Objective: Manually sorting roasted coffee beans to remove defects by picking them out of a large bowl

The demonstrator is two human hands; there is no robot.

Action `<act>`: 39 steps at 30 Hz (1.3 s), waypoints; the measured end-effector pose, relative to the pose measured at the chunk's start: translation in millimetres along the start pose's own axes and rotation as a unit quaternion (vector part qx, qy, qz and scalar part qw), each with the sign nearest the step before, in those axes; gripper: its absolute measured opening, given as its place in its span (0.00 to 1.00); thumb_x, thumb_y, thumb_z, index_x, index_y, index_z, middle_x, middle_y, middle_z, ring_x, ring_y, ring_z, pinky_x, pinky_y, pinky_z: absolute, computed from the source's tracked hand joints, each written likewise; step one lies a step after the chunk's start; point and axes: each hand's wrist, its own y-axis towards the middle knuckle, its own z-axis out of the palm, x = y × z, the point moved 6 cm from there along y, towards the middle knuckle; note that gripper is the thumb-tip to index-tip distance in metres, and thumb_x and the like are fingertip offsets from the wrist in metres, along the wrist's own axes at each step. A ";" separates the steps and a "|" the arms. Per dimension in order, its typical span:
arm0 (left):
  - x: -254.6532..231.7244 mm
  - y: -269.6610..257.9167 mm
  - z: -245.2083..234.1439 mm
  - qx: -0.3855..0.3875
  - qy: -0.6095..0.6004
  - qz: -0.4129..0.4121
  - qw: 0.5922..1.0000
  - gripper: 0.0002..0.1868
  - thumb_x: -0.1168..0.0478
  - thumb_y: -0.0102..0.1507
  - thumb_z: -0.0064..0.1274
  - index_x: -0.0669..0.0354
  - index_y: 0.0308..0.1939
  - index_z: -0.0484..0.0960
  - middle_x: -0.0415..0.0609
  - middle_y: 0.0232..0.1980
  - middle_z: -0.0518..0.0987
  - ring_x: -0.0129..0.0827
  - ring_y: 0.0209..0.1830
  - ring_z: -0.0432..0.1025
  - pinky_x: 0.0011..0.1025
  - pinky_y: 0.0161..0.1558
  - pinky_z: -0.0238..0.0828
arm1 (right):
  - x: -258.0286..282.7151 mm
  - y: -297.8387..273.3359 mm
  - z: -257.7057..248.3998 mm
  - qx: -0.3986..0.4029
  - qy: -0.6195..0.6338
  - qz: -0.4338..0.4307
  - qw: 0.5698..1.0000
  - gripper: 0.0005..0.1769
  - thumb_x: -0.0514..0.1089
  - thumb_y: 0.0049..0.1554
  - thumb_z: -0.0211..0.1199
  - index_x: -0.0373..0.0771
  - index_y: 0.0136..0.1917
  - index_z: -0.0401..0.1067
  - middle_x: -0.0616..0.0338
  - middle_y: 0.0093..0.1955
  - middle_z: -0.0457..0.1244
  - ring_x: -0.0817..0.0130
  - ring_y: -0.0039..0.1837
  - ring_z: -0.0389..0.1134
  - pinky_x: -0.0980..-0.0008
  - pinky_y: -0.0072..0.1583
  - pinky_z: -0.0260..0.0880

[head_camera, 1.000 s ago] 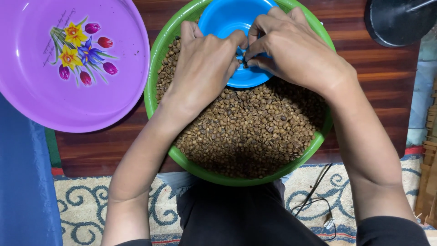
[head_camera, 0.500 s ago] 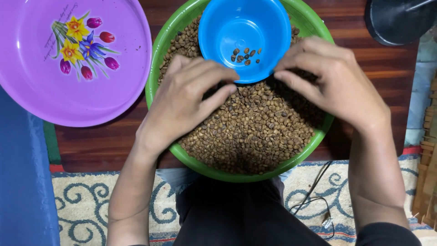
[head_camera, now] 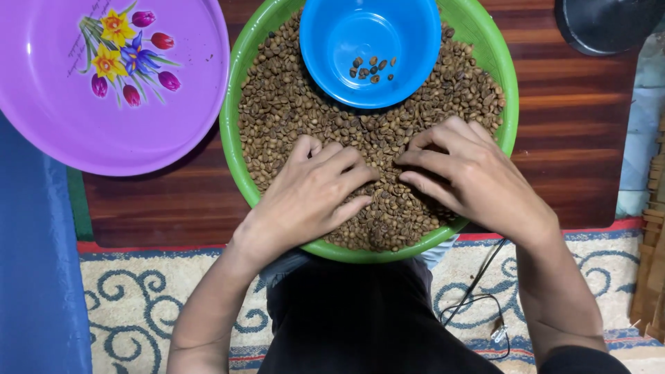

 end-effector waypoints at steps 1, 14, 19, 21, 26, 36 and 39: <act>-1.9 -0.5 1.3 0.000 0.001 0.000 1.000 0.16 0.48 0.67 0.56 0.50 0.54 0.81 0.44 0.46 0.76 0.38 0.45 0.70 0.41 0.46 0.59 | 2.1 -0.1 0.8 -0.001 0.000 -0.001 1.000 0.17 0.51 0.62 0.62 0.40 0.60 0.77 0.57 0.54 0.65 0.59 0.56 0.62 0.60 0.54 0.60; -25.8 -2.8 5.5 -0.030 0.141 -0.010 0.989 0.13 0.47 0.66 0.59 0.48 0.46 0.80 0.42 0.42 0.72 0.37 0.42 0.67 0.38 0.44 0.57 | 7.8 -10.5 8.0 -0.047 -0.043 0.007 0.998 0.10 0.48 0.63 0.65 0.42 0.55 0.76 0.57 0.54 0.63 0.57 0.57 0.61 0.58 0.52 0.57; -28.7 -1.1 3.9 -0.023 0.137 -0.020 0.990 0.11 0.48 0.67 0.59 0.47 0.44 0.80 0.42 0.41 0.71 0.38 0.42 0.66 0.38 0.44 0.57 | 13.4 -19.9 7.3 -0.063 0.018 -0.007 0.998 0.11 0.48 0.63 0.65 0.40 0.54 0.77 0.57 0.54 0.64 0.58 0.57 0.61 0.60 0.54 0.57; -30.9 -0.5 2.1 -0.023 0.130 -0.022 0.991 0.09 0.49 0.68 0.58 0.46 0.45 0.80 0.42 0.42 0.72 0.38 0.42 0.66 0.38 0.45 0.57 | 16.5 -24.7 13.0 -0.056 0.036 -0.025 0.998 0.15 0.51 0.60 0.67 0.39 0.53 0.76 0.56 0.54 0.64 0.58 0.56 0.60 0.59 0.54 0.57; -34.8 0.6 4.1 -0.038 0.114 -0.027 0.992 0.07 0.52 0.69 0.57 0.47 0.41 0.80 0.42 0.40 0.72 0.38 0.41 0.67 0.39 0.46 0.58 | 23.1 -27.0 27.0 -0.073 0.002 -0.030 0.997 0.13 0.50 0.63 0.65 0.41 0.56 0.75 0.56 0.55 0.63 0.55 0.57 0.61 0.56 0.53 0.57; -29.1 -9.2 -5.4 -0.070 0.075 -0.043 0.994 0.06 0.55 0.67 0.61 0.46 0.45 0.82 0.41 0.45 0.76 0.37 0.43 0.68 0.39 0.44 0.55 | 28.7 -25.4 33.5 -0.069 -0.048 -0.020 0.996 0.08 0.48 0.65 0.61 0.44 0.53 0.75 0.56 0.54 0.63 0.55 0.55 0.61 0.55 0.50 0.53; -25.6 -11.1 -8.5 -0.096 0.009 -0.052 0.994 0.04 0.56 0.67 0.61 0.48 0.44 0.84 0.41 0.46 0.77 0.37 0.43 0.69 0.39 0.44 0.53 | 28.1 -23.4 31.6 -0.076 -0.032 -0.010 0.997 0.07 0.46 0.64 0.63 0.43 0.53 0.74 0.56 0.54 0.63 0.56 0.55 0.61 0.56 0.51 0.54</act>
